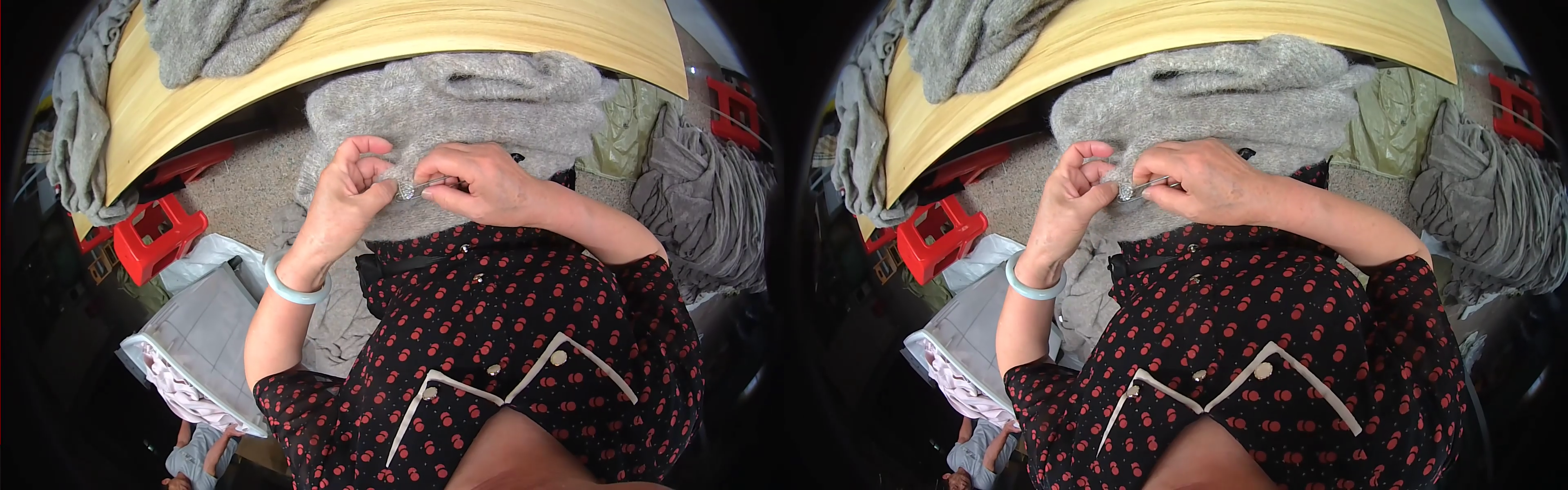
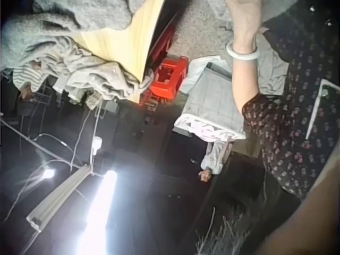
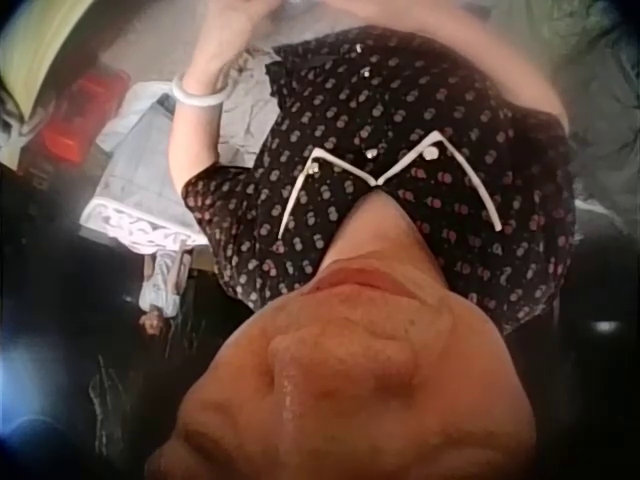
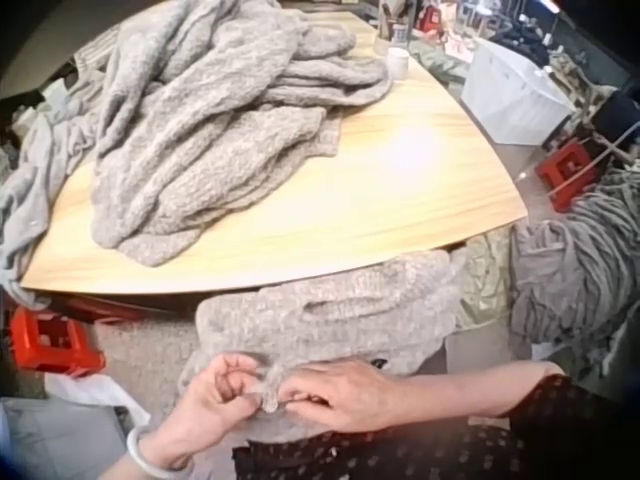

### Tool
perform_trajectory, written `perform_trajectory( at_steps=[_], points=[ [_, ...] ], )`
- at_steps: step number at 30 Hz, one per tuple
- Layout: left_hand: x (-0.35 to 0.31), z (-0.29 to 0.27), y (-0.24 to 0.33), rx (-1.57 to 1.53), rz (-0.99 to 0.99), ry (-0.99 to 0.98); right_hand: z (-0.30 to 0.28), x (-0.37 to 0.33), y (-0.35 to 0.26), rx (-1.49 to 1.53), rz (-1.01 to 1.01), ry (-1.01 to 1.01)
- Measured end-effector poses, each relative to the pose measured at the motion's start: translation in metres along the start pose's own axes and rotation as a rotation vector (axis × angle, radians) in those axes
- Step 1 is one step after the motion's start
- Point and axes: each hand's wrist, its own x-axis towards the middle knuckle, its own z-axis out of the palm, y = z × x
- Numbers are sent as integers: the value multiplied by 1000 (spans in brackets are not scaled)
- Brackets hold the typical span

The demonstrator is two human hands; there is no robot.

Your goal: Attaching decorative metal buckles or pins to grey sweaters at a sewing factory workstation.

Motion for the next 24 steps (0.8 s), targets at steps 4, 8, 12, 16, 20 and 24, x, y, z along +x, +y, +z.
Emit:
perform_trajectory(
  at_steps=[4,8,12,16,20,24],
  points=[
    [1,-5,-3,-67,-7,-11,-4,0,0,-31,7,47],
    [-4,-3,-7,-21,88,-12,-3,-1,3,-44,-22,95],
    [-8,-1,-10,68,194,24,-4,-1,-1,53,74,86],
    [-10,2,-11,156,266,67,-3,-2,-2,35,67,99],
    [-10,3,-11,203,262,126,0,-3,0,-37,16,146],
    [-11,6,-12,274,332,220,-2,-1,-3,40,66,113]
  ],
)
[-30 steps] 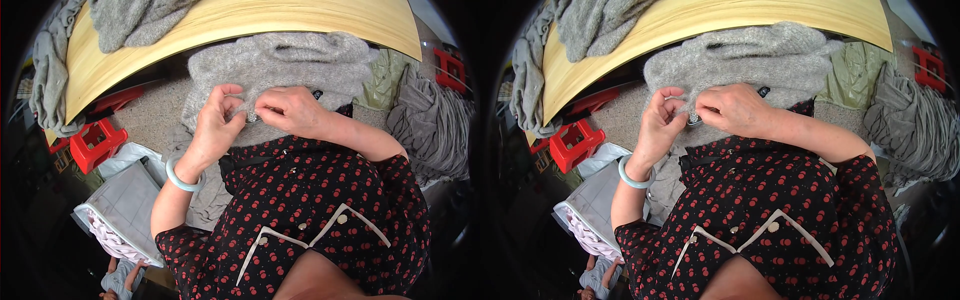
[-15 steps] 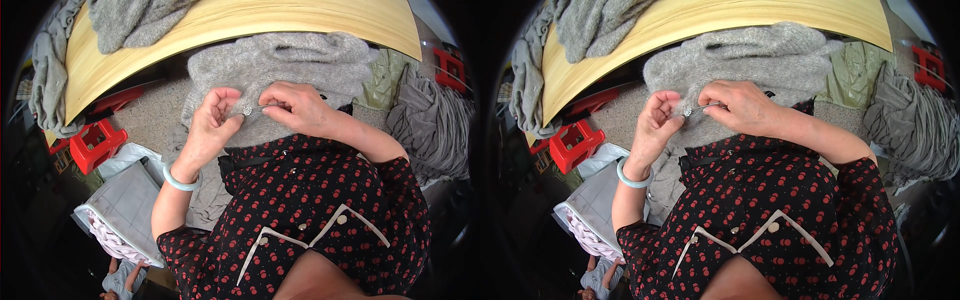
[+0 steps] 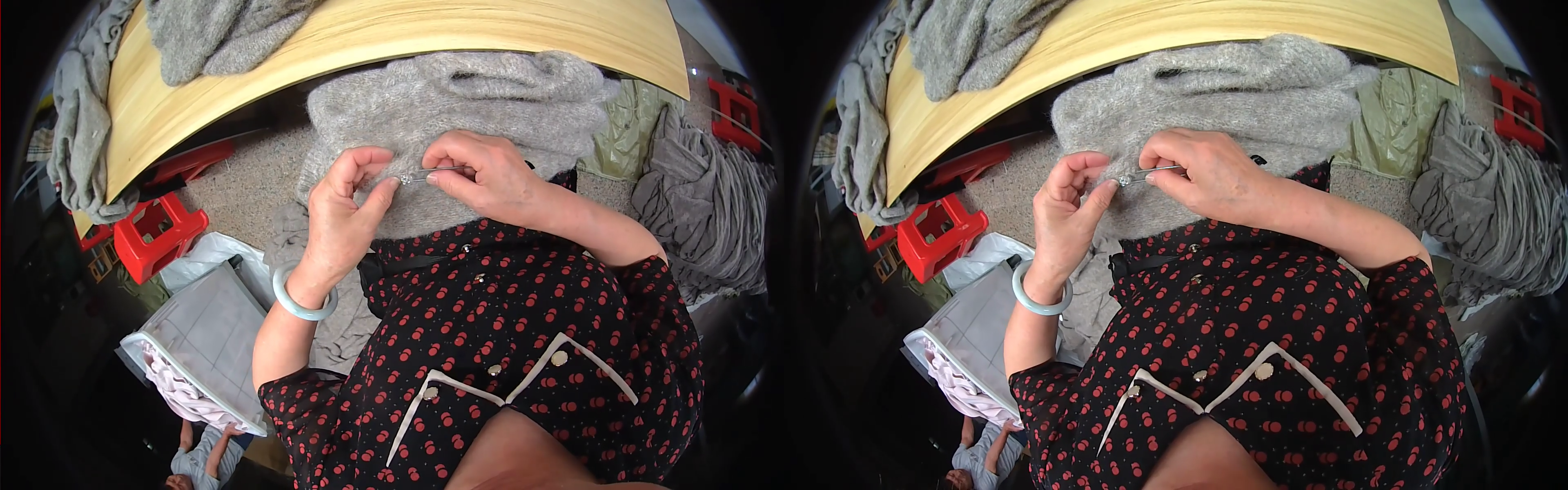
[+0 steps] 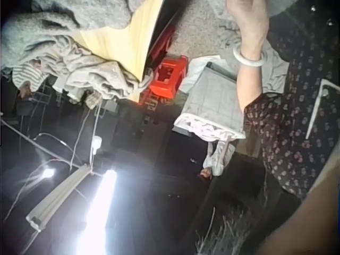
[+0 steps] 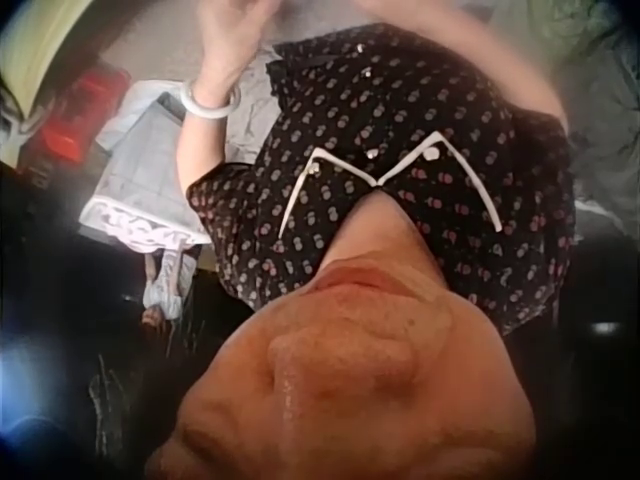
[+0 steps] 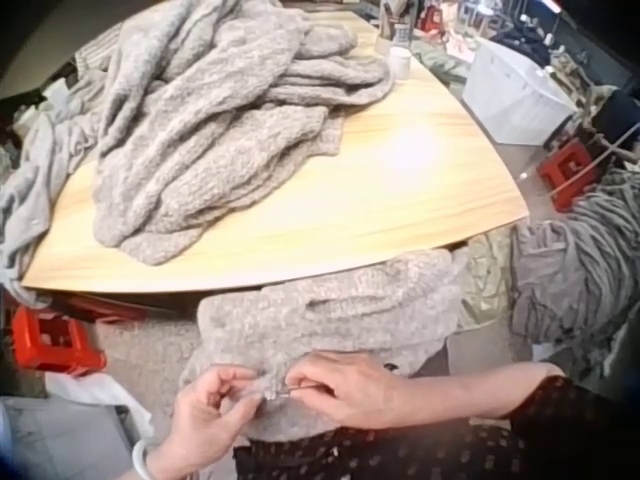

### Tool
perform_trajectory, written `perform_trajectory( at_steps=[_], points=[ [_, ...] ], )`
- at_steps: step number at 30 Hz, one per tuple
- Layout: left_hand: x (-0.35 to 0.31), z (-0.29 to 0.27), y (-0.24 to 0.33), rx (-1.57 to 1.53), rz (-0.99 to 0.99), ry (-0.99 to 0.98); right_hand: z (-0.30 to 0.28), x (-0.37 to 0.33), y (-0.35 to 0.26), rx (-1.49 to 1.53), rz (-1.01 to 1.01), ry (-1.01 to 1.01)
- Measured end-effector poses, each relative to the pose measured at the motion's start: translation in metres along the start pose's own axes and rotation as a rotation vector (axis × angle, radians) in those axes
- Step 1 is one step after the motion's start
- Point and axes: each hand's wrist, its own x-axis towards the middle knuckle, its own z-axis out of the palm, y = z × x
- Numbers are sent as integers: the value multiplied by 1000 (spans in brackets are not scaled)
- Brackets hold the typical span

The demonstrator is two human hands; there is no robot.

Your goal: Attaching decorative metal buckles or pins to grey sweaters at a sewing factory workstation.

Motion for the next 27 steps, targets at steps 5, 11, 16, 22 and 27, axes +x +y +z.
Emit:
perform_trajectory(
  at_steps=[5,11,16,22,27],
  points=[
    [0,3,2,226,134,57,0,1,-1,78,115,-50],
    [2,5,0,251,203,93,-3,2,-1,295,329,-136],
    [5,3,1,257,234,69,0,2,7,428,336,-103],
    [12,-3,6,271,241,-63,-9,6,6,259,179,-188],
    [15,-4,3,-122,-57,-167,-10,7,7,275,186,-172]
  ],
)
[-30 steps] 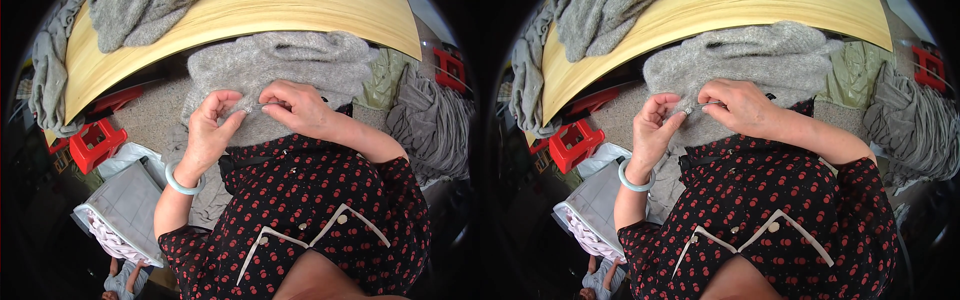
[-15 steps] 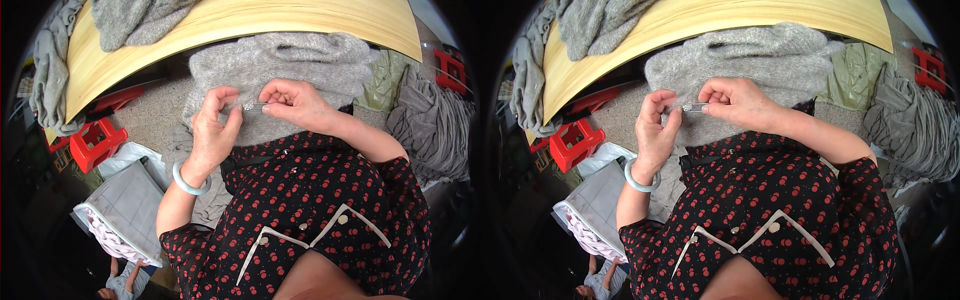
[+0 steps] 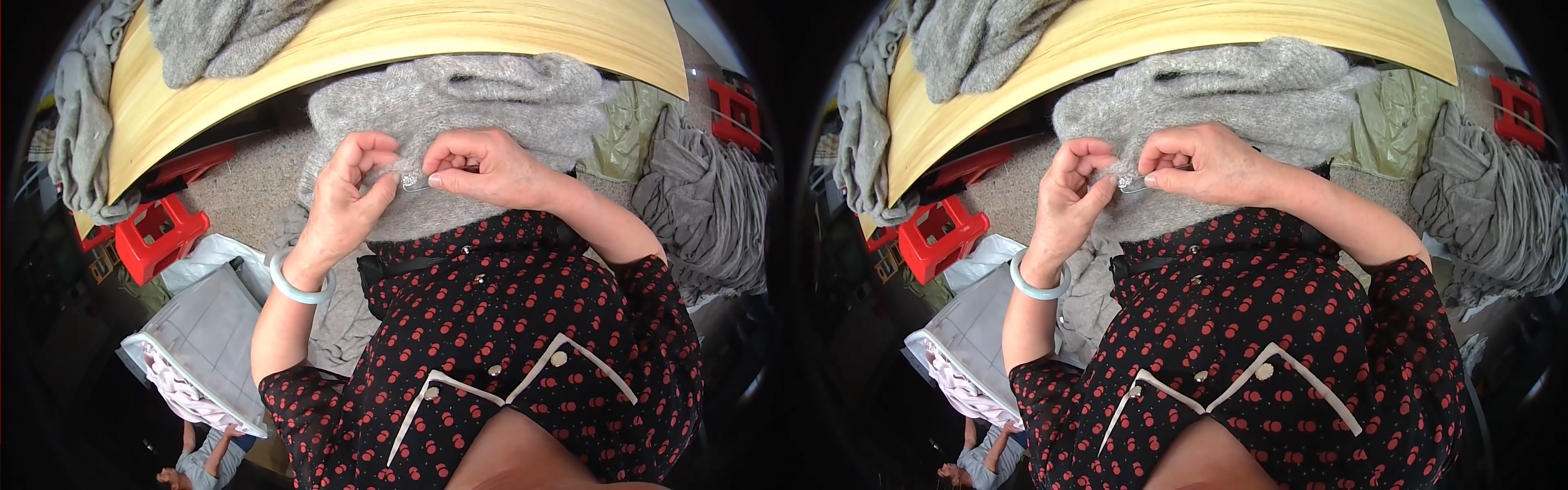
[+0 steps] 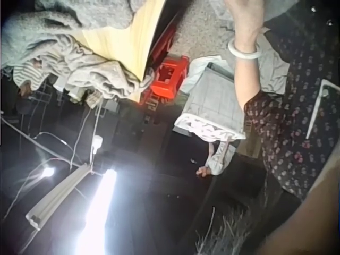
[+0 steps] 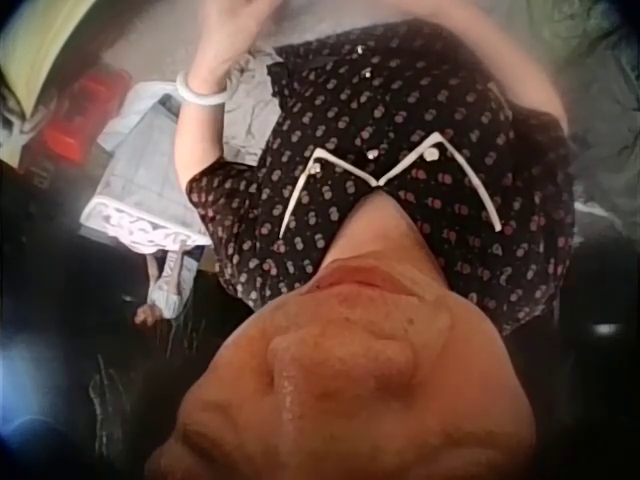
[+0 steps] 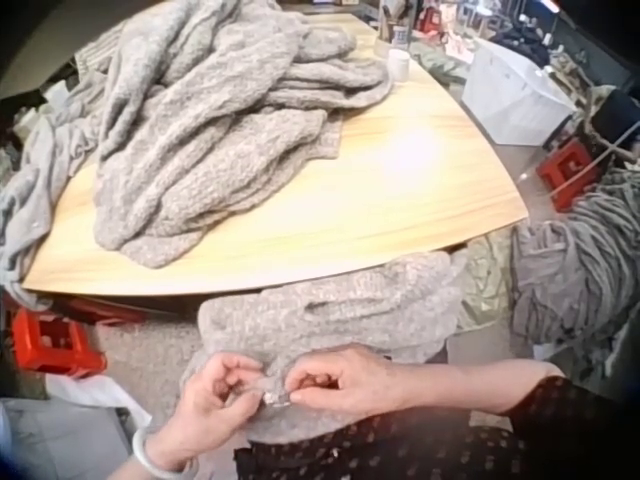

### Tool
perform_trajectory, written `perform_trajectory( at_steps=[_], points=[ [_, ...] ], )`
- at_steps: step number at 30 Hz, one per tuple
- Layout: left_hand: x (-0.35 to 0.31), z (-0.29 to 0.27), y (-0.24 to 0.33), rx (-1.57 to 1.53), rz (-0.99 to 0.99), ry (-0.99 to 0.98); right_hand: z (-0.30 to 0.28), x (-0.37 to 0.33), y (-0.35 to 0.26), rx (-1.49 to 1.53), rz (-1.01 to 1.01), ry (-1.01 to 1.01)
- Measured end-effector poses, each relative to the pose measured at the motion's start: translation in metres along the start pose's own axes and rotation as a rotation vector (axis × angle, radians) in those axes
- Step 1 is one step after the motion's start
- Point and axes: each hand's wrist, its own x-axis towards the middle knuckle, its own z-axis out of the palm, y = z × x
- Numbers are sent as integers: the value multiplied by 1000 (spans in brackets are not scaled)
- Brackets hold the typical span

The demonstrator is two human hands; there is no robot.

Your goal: Attaching decorative metal buckles or pins to grey sweaters at a sewing factory workstation.

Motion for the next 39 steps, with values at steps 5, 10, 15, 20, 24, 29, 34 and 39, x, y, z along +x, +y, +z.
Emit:
perform_trajectory(
  at_steps=[5,10,15,20,24,29,34,39],
  points=[
    [-4,6,-3,-84,-22,43,5,-1,-9,-198,-66,75],
    [-6,11,-5,-98,-6,111,8,-1,-6,-273,-171,141],
    [-7,14,-8,24,105,189,7,-1,-13,-310,-168,116],
    [-10,20,-10,238,191,244,8,0,-7,-313,-153,102],
    [-10,24,-11,26,126,241,12,1,5,-348,-290,156],
    [-11,23,-6,-211,-21,229,12,-2,-6,-330,-178,85],
    [-8,19,-10,-282,-64,207,12,0,2,-398,-292,114],
    [-7,17,-7,-321,-108,138,12,0,-1,-460,-296,126]
  ],
)
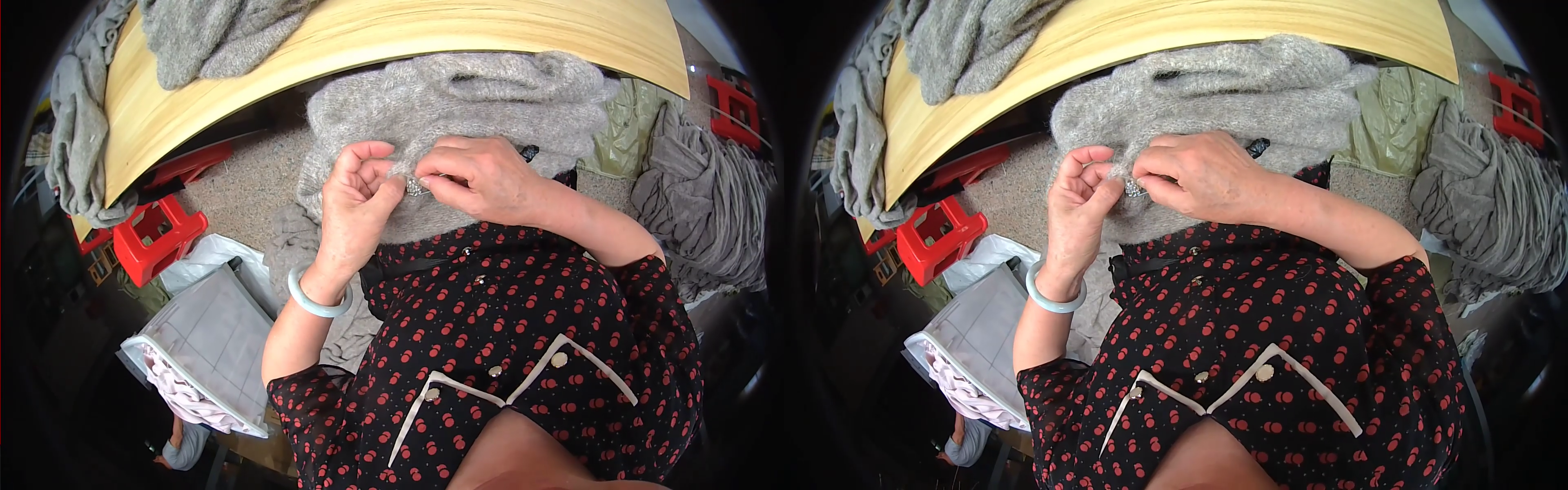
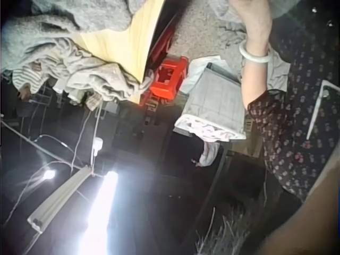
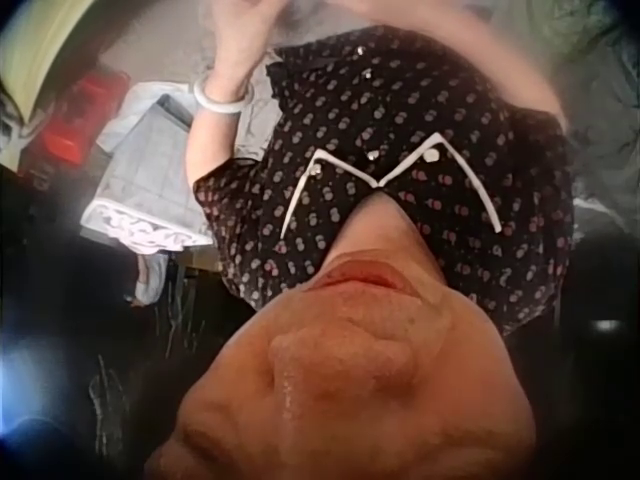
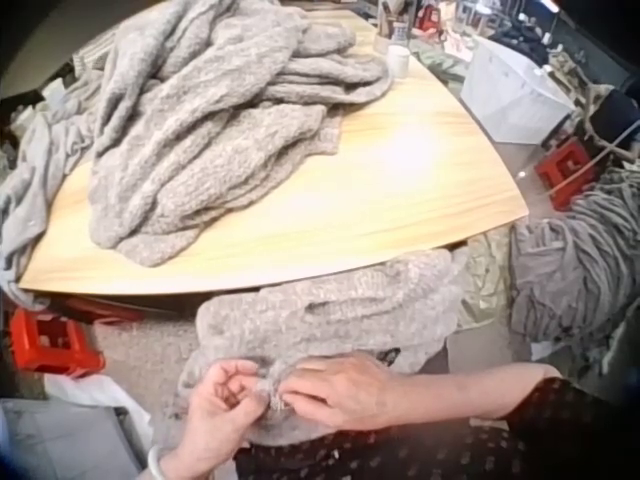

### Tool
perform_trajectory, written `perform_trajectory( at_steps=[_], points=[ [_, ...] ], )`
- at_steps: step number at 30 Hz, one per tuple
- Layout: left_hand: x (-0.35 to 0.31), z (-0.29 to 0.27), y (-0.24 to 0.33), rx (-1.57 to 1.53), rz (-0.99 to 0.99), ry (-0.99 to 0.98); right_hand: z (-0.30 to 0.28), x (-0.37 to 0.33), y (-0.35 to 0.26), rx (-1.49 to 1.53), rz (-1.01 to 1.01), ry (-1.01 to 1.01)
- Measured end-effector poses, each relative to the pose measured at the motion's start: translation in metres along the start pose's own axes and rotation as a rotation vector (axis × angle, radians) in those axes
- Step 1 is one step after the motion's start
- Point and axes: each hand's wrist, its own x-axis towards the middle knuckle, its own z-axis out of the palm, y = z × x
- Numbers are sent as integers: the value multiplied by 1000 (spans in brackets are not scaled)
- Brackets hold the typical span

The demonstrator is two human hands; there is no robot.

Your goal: Attaching decorative metal buckles or pins to grey sweaters at a sewing factory workstation.

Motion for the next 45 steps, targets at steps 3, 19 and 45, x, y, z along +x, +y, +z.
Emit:
perform_trajectory(
  at_steps=[3,19,45],
  points=[
    [2,-2,2,43,-15,-27,2,0,0,-2,23,1],
    [7,-7,2,8,-99,18,5,-4,4,92,-80,14],
    [17,-3,15,349,-215,-121,8,-10,0,-14,-64,-6]
  ],
)
